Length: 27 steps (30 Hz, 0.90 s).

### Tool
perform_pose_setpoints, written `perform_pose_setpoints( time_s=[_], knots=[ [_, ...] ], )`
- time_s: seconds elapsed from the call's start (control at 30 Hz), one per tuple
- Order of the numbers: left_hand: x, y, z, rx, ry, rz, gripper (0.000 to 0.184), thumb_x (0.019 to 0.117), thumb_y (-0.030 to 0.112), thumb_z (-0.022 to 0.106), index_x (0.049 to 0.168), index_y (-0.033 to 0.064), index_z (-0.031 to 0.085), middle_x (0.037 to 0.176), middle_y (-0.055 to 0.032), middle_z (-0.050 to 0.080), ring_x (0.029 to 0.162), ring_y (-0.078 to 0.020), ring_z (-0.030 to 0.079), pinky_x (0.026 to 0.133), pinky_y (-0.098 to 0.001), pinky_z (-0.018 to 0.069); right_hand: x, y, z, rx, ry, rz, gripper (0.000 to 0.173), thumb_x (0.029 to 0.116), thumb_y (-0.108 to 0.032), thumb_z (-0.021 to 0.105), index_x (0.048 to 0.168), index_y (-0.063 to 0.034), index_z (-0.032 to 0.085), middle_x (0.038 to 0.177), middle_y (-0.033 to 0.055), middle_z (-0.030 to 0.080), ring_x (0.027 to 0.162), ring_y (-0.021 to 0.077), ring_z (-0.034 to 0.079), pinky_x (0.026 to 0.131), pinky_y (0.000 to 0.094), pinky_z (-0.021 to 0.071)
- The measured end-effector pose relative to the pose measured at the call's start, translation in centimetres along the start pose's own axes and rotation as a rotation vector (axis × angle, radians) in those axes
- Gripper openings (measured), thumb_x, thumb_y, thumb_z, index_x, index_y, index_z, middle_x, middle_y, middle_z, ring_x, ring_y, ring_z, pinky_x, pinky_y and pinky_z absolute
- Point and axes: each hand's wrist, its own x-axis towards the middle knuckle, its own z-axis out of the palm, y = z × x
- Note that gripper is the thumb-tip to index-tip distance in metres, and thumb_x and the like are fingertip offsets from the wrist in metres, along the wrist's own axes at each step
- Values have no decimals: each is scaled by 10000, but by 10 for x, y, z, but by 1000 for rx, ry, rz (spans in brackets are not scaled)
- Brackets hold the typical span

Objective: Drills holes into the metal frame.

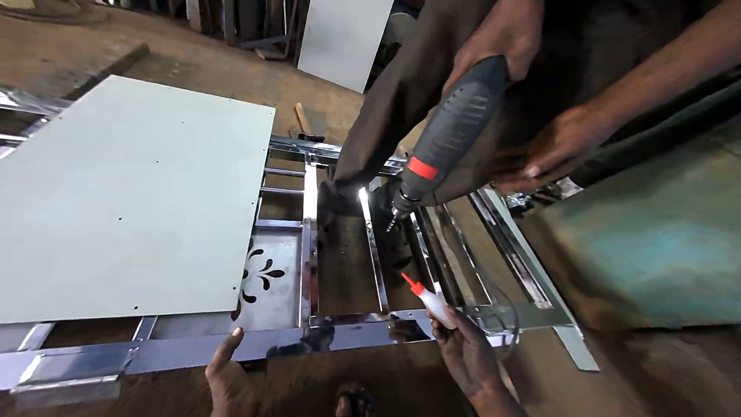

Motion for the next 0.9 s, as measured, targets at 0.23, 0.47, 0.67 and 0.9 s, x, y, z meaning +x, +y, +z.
perform_pose_setpoints(
  time_s=[0.23,0.47,0.67,0.9],
  knots=[
    [5,2,-6,-4,-38,-13,184,995,146,443,1071,61,587,920,-95,721,840,-185,735,720,-400,633,-10,5,-1,-23,-37,6,247,1066,-99,416,1062,43,618,870,162,725,657,159,703,569,244,595],
    [8,0,-6,-44,-41,-27,176,979,140,440,1046,55,579,890,-102,717,815,-200,737,698,-405,634,-9,1,3,-26,-78,-11,246,1063,-98,405,1065,39,610,875,161,725,657,162,710,574,247,607],
    [7,0,-5,-61,-70,-28,182,984,131,433,1033,43,585,849,-112,725,752,-203,741,656,-396,639,-9,5,18,-85,-134,-23,232,1039,-85,434,1085,38,625,875,154,728,654,162,705,582,259,606],
    [8,-1,-8,-86,-115,-44,235,983,139,416,901,53,619,763,-96,720,699,-189,731,653,-375,633,0,22,49,-179,-231,-64,193,995,-37,491,1078,47,644,862,148,724,651,183,705,608,300,623]
  ],
)
